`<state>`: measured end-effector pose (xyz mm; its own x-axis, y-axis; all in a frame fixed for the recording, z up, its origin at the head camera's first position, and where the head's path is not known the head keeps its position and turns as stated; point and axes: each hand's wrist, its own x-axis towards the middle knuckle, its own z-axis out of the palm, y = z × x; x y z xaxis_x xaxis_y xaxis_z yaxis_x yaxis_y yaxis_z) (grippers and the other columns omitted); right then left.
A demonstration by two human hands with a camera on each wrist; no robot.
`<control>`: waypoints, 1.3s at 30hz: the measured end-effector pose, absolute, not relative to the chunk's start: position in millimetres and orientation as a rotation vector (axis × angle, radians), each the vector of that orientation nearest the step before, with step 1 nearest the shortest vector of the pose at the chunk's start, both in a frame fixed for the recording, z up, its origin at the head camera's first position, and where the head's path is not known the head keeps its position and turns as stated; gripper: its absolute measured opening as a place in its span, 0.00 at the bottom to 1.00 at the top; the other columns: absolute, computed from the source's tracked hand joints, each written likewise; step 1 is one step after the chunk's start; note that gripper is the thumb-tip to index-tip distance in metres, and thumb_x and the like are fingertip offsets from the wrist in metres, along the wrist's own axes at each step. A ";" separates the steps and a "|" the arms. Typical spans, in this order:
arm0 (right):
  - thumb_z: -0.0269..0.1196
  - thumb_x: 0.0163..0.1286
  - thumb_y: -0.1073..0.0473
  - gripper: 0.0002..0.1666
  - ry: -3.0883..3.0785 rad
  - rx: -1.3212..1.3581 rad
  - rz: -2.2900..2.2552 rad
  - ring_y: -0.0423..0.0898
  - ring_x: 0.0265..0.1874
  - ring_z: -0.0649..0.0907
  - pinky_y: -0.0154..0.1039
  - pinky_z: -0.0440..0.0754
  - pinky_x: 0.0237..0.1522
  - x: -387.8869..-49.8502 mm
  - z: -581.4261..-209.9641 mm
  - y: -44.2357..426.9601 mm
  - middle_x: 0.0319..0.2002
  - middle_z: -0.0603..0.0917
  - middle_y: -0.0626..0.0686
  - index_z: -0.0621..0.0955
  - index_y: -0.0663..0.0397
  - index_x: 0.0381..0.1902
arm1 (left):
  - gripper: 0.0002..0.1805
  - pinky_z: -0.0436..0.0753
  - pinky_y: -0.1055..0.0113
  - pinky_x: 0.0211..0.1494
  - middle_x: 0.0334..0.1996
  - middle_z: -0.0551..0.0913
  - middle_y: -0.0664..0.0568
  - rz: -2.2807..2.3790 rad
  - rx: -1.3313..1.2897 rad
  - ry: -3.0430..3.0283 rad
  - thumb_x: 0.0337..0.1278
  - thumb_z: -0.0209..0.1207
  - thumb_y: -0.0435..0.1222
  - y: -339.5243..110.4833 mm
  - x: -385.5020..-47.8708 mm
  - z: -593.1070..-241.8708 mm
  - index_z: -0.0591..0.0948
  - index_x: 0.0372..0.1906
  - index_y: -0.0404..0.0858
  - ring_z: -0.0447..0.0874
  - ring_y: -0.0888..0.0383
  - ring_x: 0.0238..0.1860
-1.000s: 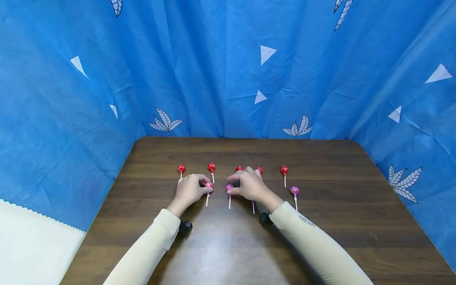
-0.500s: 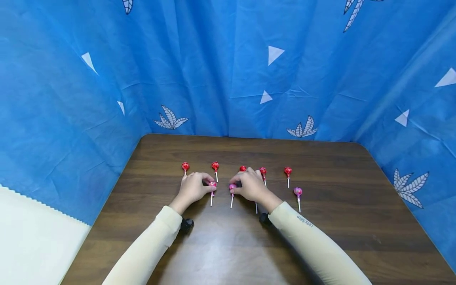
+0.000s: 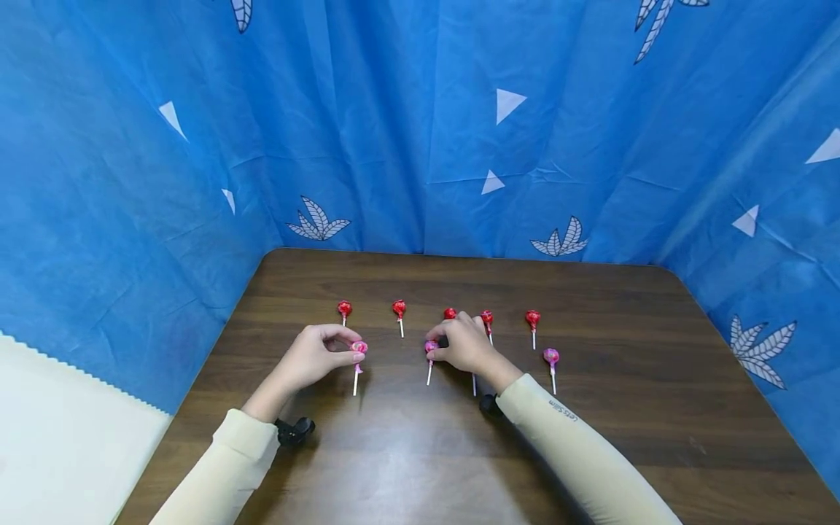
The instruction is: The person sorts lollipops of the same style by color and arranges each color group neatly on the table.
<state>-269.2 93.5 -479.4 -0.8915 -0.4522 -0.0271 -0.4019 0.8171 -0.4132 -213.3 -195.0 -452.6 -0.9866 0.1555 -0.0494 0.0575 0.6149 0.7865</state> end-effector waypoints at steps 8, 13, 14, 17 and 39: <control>0.75 0.56 0.46 0.18 2.865 -0.678 -0.603 0.43 0.38 0.72 0.43 0.61 0.42 -269.6 -479.0 93.3 0.43 0.89 0.42 0.89 0.40 0.45 | 0.14 0.72 0.69 0.29 0.34 0.88 0.51 1.388 0.177 2.638 0.47 0.75 0.39 -229.0 -194.4 -470.3 0.87 0.40 0.41 0.72 0.60 0.28; 0.75 0.56 0.46 0.19 2.846 -0.669 -0.610 0.43 0.38 0.72 0.43 0.61 0.42 -270.5 -479.3 93.8 0.44 0.89 0.42 0.89 0.40 0.46 | 0.14 0.72 0.70 0.32 0.34 0.88 0.51 1.380 0.200 2.606 0.47 0.75 0.39 -242.9 -188.9 -485.1 0.87 0.40 0.40 0.72 0.62 0.28; 0.75 0.56 0.46 0.19 2.843 -0.666 -0.611 0.43 0.38 0.72 0.43 0.61 0.42 -270.5 -479.2 93.7 0.44 0.89 0.42 0.89 0.40 0.46 | 0.14 0.72 0.70 0.32 0.34 0.88 0.51 1.372 0.201 2.612 0.47 0.75 0.39 -244.5 -188.1 -486.7 0.87 0.40 0.41 0.72 0.62 0.28; 0.75 0.56 0.46 0.19 2.841 -0.661 -0.615 0.43 0.38 0.72 0.43 0.61 0.42 -270.4 -479.2 93.7 0.44 0.89 0.42 0.89 0.40 0.46 | 0.13 0.72 0.70 0.31 0.33 0.88 0.51 1.350 0.192 2.622 0.46 0.75 0.38 -247.2 -186.9 -489.8 0.87 0.39 0.41 0.72 0.63 0.27; 0.74 0.57 0.45 0.19 2.838 -0.651 -0.625 0.43 0.40 0.72 0.43 0.60 0.41 -269.7 -482.3 95.2 0.48 0.88 0.42 0.88 0.38 0.47 | 0.12 0.69 0.70 0.26 0.31 0.87 0.51 1.322 0.209 2.632 0.45 0.75 0.38 -249.0 -188.9 -495.1 0.88 0.37 0.39 0.70 0.65 0.23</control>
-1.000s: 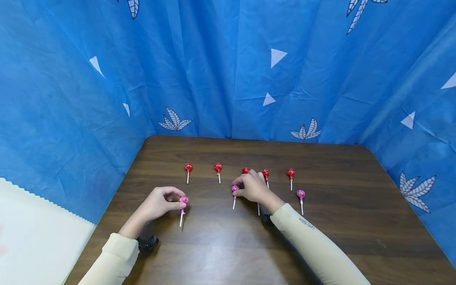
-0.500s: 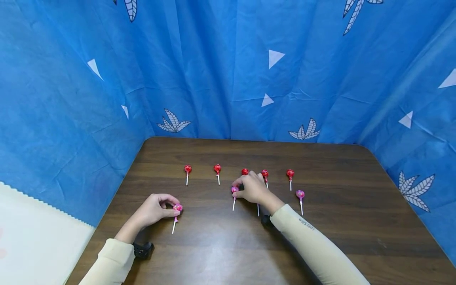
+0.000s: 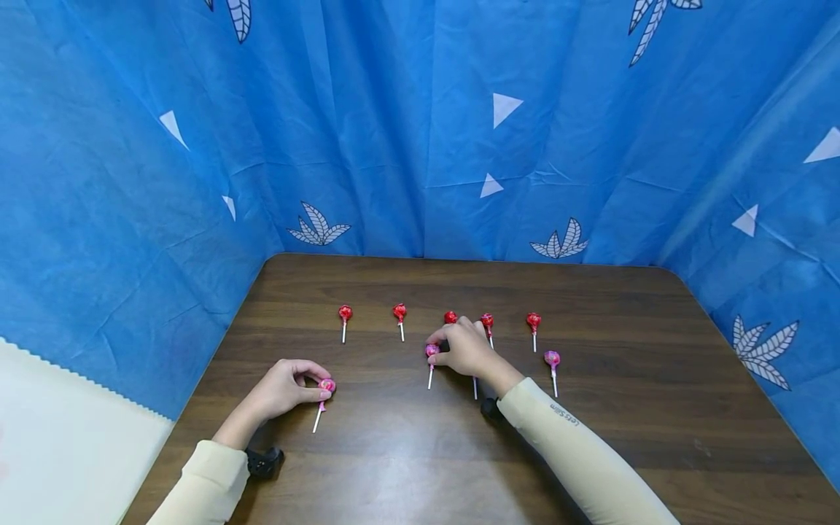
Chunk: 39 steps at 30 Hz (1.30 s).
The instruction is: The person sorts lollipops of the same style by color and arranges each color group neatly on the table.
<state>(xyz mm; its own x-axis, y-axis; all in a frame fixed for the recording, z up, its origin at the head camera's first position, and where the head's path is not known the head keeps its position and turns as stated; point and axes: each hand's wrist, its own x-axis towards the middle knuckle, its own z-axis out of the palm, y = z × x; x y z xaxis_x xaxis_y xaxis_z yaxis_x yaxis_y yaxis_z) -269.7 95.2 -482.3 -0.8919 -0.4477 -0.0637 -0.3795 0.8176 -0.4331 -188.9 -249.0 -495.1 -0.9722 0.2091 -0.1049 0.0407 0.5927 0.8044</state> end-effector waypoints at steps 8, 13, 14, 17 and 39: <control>0.74 0.57 0.46 0.19 2.825 -0.649 -0.645 0.43 0.40 0.72 0.43 0.61 0.42 -269.4 -482.6 96.4 0.48 0.88 0.42 0.88 0.39 0.47 | 0.12 0.70 0.70 0.27 0.30 0.87 0.52 1.309 0.188 2.623 0.46 0.75 0.38 -247.8 -189.8 -496.2 0.88 0.37 0.39 0.71 0.64 0.23; 0.74 0.58 0.46 0.19 2.813 -0.647 -0.670 0.43 0.41 0.72 0.43 0.61 0.43 -268.6 -481.5 96.3 0.47 0.88 0.42 0.88 0.39 0.47 | 0.11 0.71 0.69 0.28 0.30 0.87 0.53 1.291 0.167 2.616 0.46 0.75 0.38 -247.3 -190.0 -497.2 0.88 0.36 0.40 0.72 0.63 0.25; 0.74 0.58 0.46 0.19 2.814 -0.646 -0.683 0.43 0.42 0.72 0.43 0.61 0.43 -268.1 -480.7 95.6 0.47 0.88 0.42 0.88 0.39 0.47 | 0.11 0.71 0.69 0.28 0.30 0.87 0.54 1.289 0.164 2.615 0.46 0.75 0.38 -247.3 -190.0 -497.3 0.88 0.36 0.40 0.72 0.63 0.25; 0.74 0.58 0.48 0.19 2.809 -0.660 -0.763 0.44 0.46 0.73 0.45 0.61 0.44 -264.7 -475.7 91.4 0.47 0.88 0.43 0.88 0.41 0.48 | 0.11 0.71 0.69 0.28 0.30 0.87 0.53 1.285 0.168 2.622 0.46 0.75 0.38 -247.0 -190.3 -497.8 0.88 0.36 0.41 0.72 0.63 0.25; 0.74 0.59 0.47 0.16 2.733 -0.943 -0.792 0.39 0.38 0.71 0.41 0.60 0.46 -216.8 -471.0 45.2 0.46 0.88 0.39 0.88 0.40 0.45 | 0.14 0.71 0.69 0.28 0.31 0.86 0.54 1.238 0.133 2.676 0.44 0.76 0.39 -244.2 -187.4 -495.0 0.87 0.37 0.40 0.71 0.62 0.25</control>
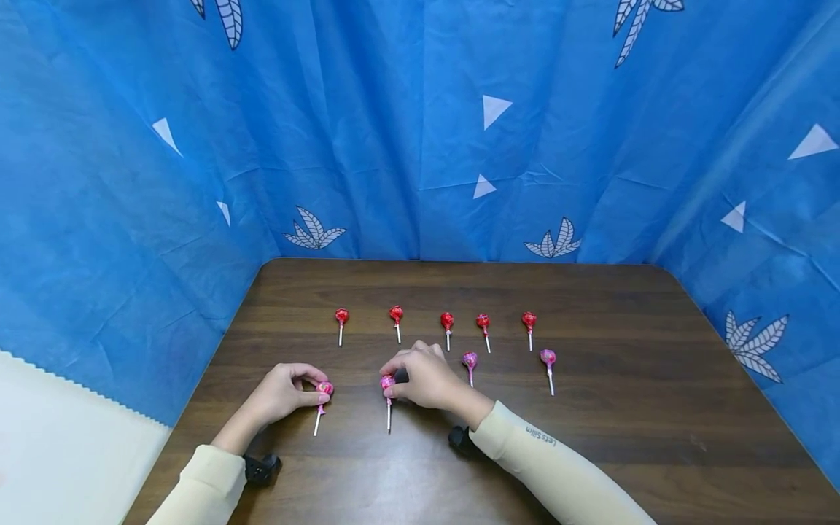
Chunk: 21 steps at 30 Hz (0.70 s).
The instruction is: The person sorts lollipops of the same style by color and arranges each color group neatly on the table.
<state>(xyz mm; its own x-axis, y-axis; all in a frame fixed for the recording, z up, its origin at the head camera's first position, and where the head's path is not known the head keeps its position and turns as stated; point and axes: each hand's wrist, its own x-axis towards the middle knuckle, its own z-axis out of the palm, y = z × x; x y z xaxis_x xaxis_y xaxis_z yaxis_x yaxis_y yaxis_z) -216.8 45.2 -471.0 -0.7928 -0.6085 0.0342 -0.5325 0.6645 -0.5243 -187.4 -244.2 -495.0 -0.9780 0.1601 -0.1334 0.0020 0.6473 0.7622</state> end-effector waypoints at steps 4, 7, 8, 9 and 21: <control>0.74 0.58 0.46 0.16 2.762 -0.961 -0.719 0.38 0.37 0.71 0.40 0.60 0.44 -214.3 -478.3 40.3 0.45 0.88 0.37 0.88 0.38 0.44 | 0.15 0.70 0.69 0.28 0.31 0.86 0.54 1.235 0.115 2.679 0.44 0.76 0.40 -244.4 -186.6 -494.6 0.87 0.38 0.40 0.70 0.62 0.25; 0.74 0.57 0.46 0.16 2.771 -0.968 -0.698 0.39 0.38 0.72 0.39 0.60 0.43 -213.5 -481.5 38.1 0.45 0.88 0.37 0.88 0.37 0.44 | 0.15 0.70 0.69 0.28 0.31 0.86 0.54 1.230 0.103 2.679 0.44 0.76 0.40 -244.1 -186.7 -494.2 0.87 0.38 0.40 0.70 0.61 0.25; 0.74 0.57 0.45 0.16 2.771 -0.966 -0.695 0.39 0.38 0.72 0.39 0.60 0.43 -213.4 -481.8 37.6 0.45 0.88 0.37 0.88 0.37 0.44 | 0.15 0.70 0.69 0.29 0.31 0.86 0.54 1.227 0.102 2.680 0.44 0.76 0.40 -244.0 -186.6 -494.1 0.87 0.38 0.40 0.70 0.61 0.26; 0.74 0.57 0.45 0.16 2.773 -0.966 -0.689 0.39 0.38 0.72 0.39 0.60 0.43 -213.3 -481.9 37.2 0.45 0.88 0.37 0.88 0.37 0.44 | 0.15 0.70 0.69 0.29 0.31 0.86 0.54 1.224 0.101 2.681 0.44 0.76 0.40 -244.0 -186.7 -494.1 0.87 0.38 0.40 0.70 0.61 0.26; 0.74 0.56 0.45 0.16 2.775 -0.955 -0.683 0.39 0.38 0.73 0.40 0.60 0.43 -212.4 -484.3 37.5 0.45 0.88 0.38 0.88 0.37 0.44 | 0.15 0.70 0.69 0.28 0.31 0.86 0.55 1.207 0.110 2.693 0.43 0.77 0.39 -243.1 -187.5 -495.0 0.87 0.38 0.40 0.70 0.62 0.25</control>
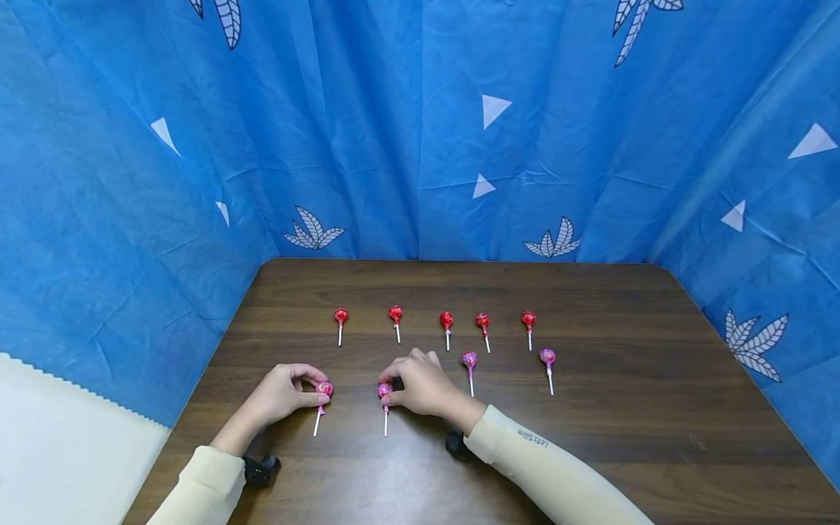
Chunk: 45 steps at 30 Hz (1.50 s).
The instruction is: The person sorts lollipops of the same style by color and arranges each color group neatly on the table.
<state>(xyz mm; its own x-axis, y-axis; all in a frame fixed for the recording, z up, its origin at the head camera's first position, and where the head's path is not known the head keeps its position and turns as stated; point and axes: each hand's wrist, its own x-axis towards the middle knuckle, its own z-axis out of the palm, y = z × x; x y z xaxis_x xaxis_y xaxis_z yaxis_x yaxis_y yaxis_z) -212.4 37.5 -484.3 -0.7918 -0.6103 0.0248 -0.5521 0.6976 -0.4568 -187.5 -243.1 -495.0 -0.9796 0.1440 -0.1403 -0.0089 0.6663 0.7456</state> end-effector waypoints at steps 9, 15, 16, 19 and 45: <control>0.74 0.56 0.44 0.18 2.768 -0.950 -0.666 0.39 0.38 0.72 0.39 0.61 0.43 -212.8 -484.6 39.1 0.46 0.87 0.38 0.88 0.37 0.45 | 0.17 0.68 0.69 0.28 0.32 0.85 0.55 1.163 0.116 2.705 0.43 0.76 0.40 -240.2 -186.2 -492.5 0.86 0.40 0.41 0.68 0.61 0.26; 0.74 0.57 0.44 0.18 2.774 -0.957 -0.654 0.39 0.39 0.74 0.39 0.62 0.43 -213.0 -483.1 40.7 0.47 0.87 0.38 0.88 0.37 0.46 | 0.18 0.67 0.69 0.27 0.33 0.84 0.55 1.146 0.107 2.714 0.44 0.76 0.41 -238.5 -185.8 -490.3 0.86 0.41 0.42 0.67 0.61 0.25; 0.74 0.57 0.44 0.18 2.776 -0.959 -0.654 0.40 0.39 0.74 0.39 0.62 0.43 -213.0 -482.8 41.0 0.47 0.87 0.38 0.88 0.37 0.46 | 0.18 0.67 0.69 0.27 0.32 0.84 0.54 1.147 0.108 2.712 0.44 0.76 0.41 -238.5 -185.9 -490.1 0.86 0.42 0.42 0.67 0.61 0.25; 0.74 0.57 0.44 0.18 2.775 -0.960 -0.667 0.40 0.39 0.74 0.39 0.61 0.43 -213.5 -481.9 42.6 0.46 0.87 0.37 0.87 0.36 0.46 | 0.19 0.67 0.69 0.27 0.31 0.82 0.54 1.141 0.118 2.711 0.44 0.76 0.42 -238.7 -186.0 -489.7 0.86 0.43 0.42 0.68 0.60 0.26; 0.75 0.57 0.49 0.28 2.777 -0.605 -1.172 0.52 0.57 0.75 0.57 0.73 0.58 -230.5 -448.3 184.4 0.55 0.85 0.47 0.84 0.46 0.56 | 0.30 0.77 0.53 0.54 0.54 0.84 0.49 1.150 0.425 2.742 0.46 0.75 0.43 -149.1 -218.0 -448.0 0.82 0.57 0.41 0.79 0.46 0.52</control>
<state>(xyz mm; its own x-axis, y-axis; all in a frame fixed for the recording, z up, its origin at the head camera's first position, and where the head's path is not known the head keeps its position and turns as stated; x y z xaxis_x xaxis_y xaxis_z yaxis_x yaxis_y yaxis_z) -230.5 184.4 -448.3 -0.9204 -0.3808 0.0890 -0.3294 0.6325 -0.7010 -218.0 -149.1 -448.0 -0.9507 0.3096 -0.0176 0.2045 0.6685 0.7150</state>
